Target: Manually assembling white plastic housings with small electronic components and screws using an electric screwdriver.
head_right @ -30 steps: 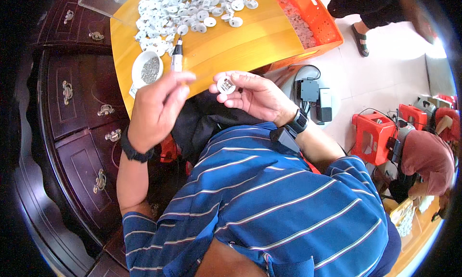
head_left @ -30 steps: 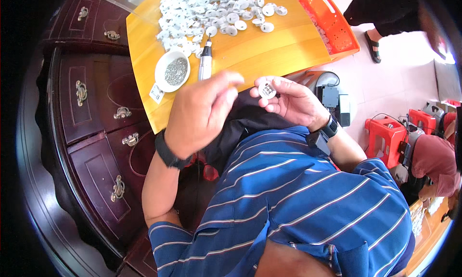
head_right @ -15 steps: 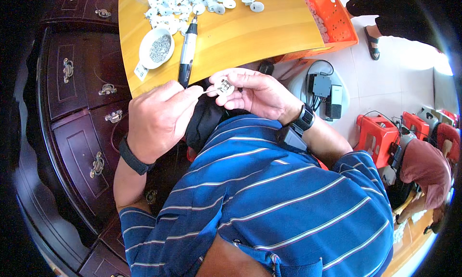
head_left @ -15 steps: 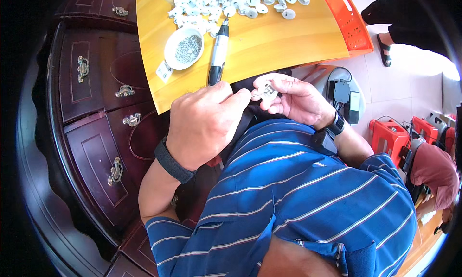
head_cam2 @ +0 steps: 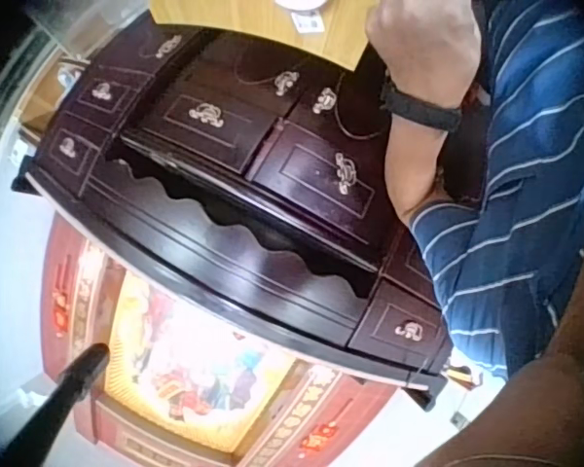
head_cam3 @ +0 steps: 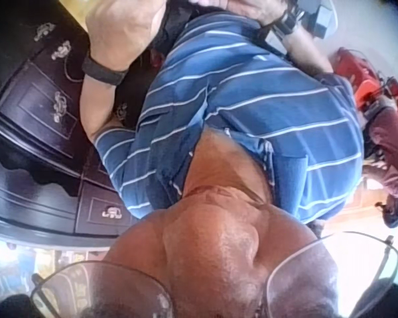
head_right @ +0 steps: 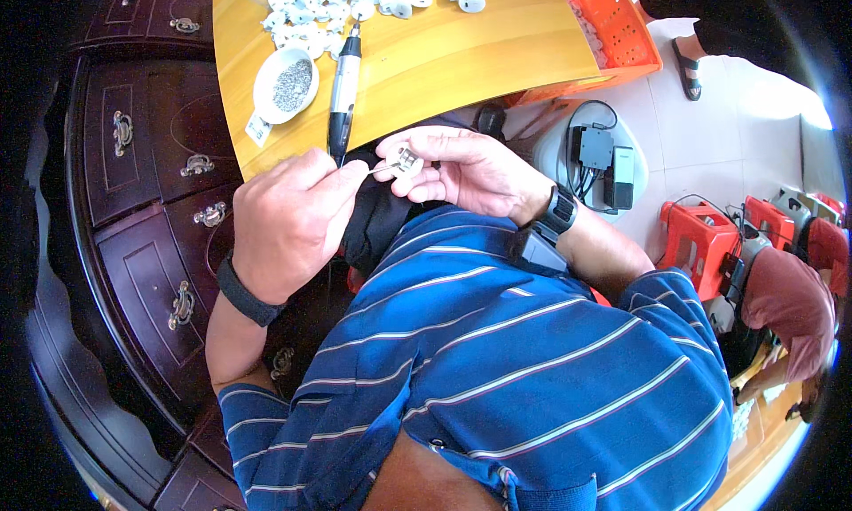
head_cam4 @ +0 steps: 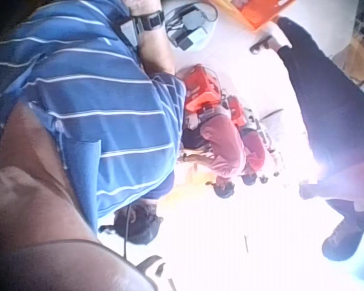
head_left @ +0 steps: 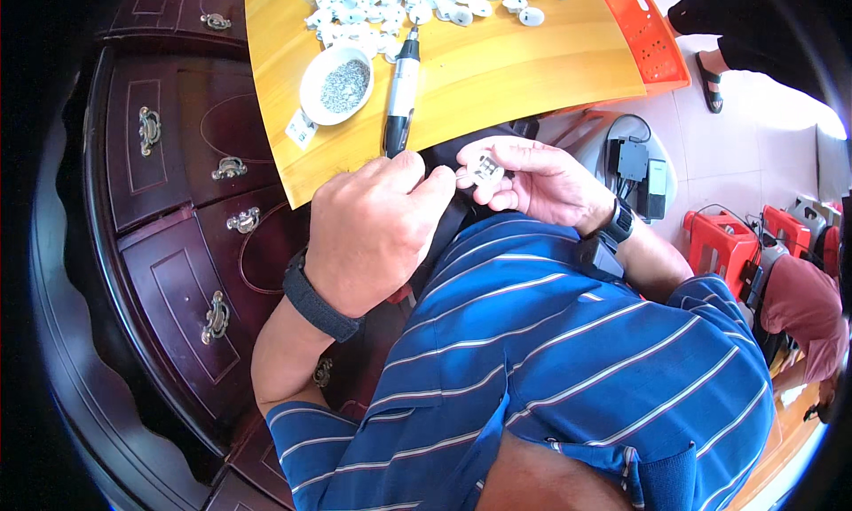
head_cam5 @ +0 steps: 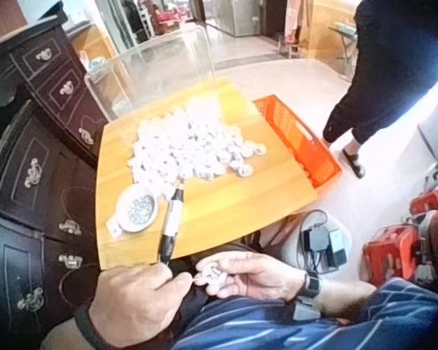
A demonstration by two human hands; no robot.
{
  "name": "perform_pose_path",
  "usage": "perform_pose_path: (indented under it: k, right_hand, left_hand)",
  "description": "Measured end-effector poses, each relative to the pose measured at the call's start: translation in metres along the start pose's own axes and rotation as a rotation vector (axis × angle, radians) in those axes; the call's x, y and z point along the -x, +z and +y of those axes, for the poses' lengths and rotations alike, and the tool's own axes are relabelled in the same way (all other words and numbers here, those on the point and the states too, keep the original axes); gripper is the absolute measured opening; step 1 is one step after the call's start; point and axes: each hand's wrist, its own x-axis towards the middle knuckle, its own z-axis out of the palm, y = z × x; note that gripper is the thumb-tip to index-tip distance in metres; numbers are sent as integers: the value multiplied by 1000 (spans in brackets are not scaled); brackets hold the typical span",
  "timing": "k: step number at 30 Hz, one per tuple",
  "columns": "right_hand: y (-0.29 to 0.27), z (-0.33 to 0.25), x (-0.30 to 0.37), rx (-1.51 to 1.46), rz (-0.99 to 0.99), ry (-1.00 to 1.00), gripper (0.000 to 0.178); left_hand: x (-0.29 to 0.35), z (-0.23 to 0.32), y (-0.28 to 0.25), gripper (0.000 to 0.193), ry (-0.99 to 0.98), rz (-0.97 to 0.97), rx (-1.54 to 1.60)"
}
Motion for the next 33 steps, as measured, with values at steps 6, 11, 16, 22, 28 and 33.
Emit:
perform_pose_path:
  k: [6, 11, 16, 22, 28, 33]
  right_hand:
    - [-1, 2, -1, 26, 13, 2, 41]
    - [0, 4, 1, 50, 34, 10, 39]
    - [0, 5, 0, 61, 57, 43, 38]
    - [0, 5, 0, 44, 51, 62, 39]
    - [-9, 5, 0, -78, -6, 38, 41]
    - [-8, 2, 0, -110, -42, 50, 41]
  left_hand:
    - [-3, 0, -4, 16, 3, -90, -5]
    - [-9, 3, -6, 7, 13, -160, -25]
    - [-13, 2, -5, 1, 34, -200, -30]
    - [-25, -4, -7, 3, 92, -285, -28]
    - [-18, -6, -3, 4, 70, -190, 15]
    - [-13, -11, -1, 13, 97, -98, 61]
